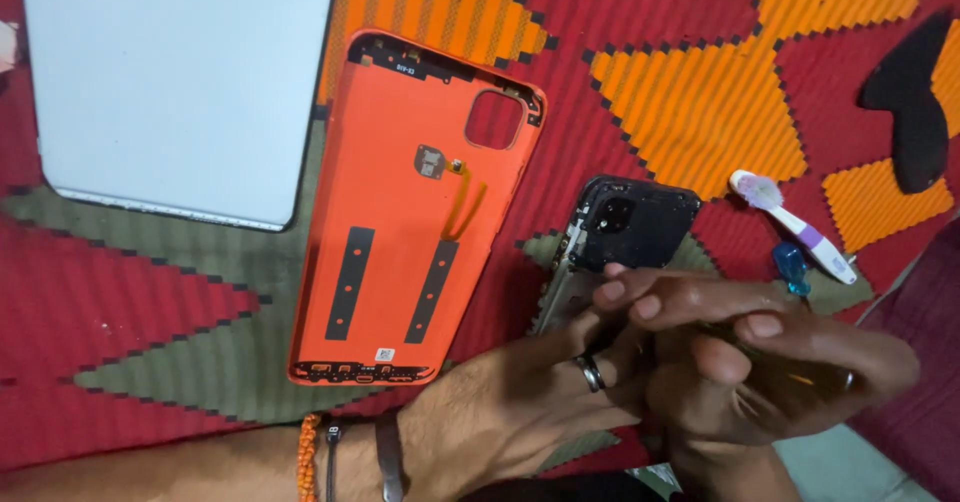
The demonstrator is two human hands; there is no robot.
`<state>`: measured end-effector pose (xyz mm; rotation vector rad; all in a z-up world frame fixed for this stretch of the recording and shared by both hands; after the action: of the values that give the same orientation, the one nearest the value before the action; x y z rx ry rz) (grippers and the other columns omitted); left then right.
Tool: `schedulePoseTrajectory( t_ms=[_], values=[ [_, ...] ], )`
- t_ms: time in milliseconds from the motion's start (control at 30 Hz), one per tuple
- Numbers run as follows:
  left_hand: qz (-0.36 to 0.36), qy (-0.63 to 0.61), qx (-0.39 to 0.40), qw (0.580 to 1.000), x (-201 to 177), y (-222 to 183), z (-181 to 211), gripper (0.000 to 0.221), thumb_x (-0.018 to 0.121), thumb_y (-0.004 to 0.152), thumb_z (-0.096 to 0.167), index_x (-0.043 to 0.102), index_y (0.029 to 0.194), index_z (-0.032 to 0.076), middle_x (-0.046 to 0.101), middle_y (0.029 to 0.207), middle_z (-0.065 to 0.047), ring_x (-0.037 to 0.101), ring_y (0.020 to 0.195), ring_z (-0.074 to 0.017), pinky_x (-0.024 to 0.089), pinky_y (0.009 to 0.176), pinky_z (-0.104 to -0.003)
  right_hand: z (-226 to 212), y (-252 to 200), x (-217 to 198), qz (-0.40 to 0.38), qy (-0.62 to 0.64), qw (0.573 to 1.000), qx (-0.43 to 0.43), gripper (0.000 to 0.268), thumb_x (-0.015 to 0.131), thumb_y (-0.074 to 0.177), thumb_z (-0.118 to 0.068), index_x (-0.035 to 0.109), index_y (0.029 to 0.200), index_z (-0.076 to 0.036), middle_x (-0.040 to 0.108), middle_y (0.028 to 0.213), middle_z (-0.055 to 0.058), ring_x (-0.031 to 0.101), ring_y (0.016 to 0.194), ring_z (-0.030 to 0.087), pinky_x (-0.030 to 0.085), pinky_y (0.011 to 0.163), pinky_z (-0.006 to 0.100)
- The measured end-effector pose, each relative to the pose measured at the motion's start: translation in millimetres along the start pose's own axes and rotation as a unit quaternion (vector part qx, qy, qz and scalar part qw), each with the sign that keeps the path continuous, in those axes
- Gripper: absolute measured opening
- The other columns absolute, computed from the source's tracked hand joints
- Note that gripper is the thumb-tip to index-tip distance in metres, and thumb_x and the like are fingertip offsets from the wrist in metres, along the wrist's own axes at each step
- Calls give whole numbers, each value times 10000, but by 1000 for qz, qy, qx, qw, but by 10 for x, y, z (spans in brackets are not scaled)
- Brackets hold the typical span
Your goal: Disassembling a smartphone by removing the back cover, unscrewing internal components, and prying out parts.
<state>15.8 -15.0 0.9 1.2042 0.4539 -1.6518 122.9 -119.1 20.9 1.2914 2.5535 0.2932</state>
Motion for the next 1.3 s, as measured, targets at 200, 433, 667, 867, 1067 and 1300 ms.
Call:
schedulePoseTrajectory(
  t_ms=[200,433,667,867,1067,1300],
  values=[
    [-5,100,-30,994,-101,-50,-25,535,340,1022,272,346,1557,261,416,1531,44,294,1524,-223,129,1330,-505,10,331,-779,-380,259,737,496,442,426,1113,-263,583,1399,36,486,1560,252,261,1605,401,137,1321,565],
    [-44,56,2,997,-24,-23,0,700,315,994,477,222,1632,206,233,1694,-4,121,1574,-286,88,1326,-494,-225,-184,-58,-75,-201,971,104,341,484,1041,-294,476,824,-31,653,841,93,795,755,250,761,748,379],
    [-34,81,11,996,157,24,61,540,330,996,372,364,1512,219,404,1607,-56,236,1546,-311,153,1310,-523,164,-553,-558,-35,64,996,53,288,563,1089,-446,580,1175,-172,685,1034,67,719,991,289,612,1065,513],
    [53,23,9,998,-77,-16,-81,343,474,964,100,563,1287,170,586,1385,-51,418,1498,-293,273,1321,-473,30,-769,-1237,167,17,984,-61,441,347,1096,-571,544,1255,-210,526,1207,-4,527,983,184,541,1049,434],
    [61,135,31,989,-277,44,20,394,376,1084,215,620,1383,136,571,1517,-82,431,1477,-230,271,1312,-367,165,-577,-1013,199,-48,976,-73,369,403,1124,-399,433,1320,-88,517,1047,211,596,808,352,598,829,525],
    [-88,48,-136,986,-750,-65,-361,958,548,1001,650,222,1632,7,193,1690,-252,234,1577,-377,189,1289,-504,216,-393,-767,142,-16,988,-63,204,440,1207,-59,387,1366,-176,572,1007,237,643,912,346,652,879,568]
  ],
)
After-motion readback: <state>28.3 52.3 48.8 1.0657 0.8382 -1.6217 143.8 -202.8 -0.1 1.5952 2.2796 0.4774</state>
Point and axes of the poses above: each hand's wrist, its own y-axis towards the middle knuckle, its own x-axis out of the palm, z = x × y, the point moved 2 cm from there along y, towards the middle knuckle
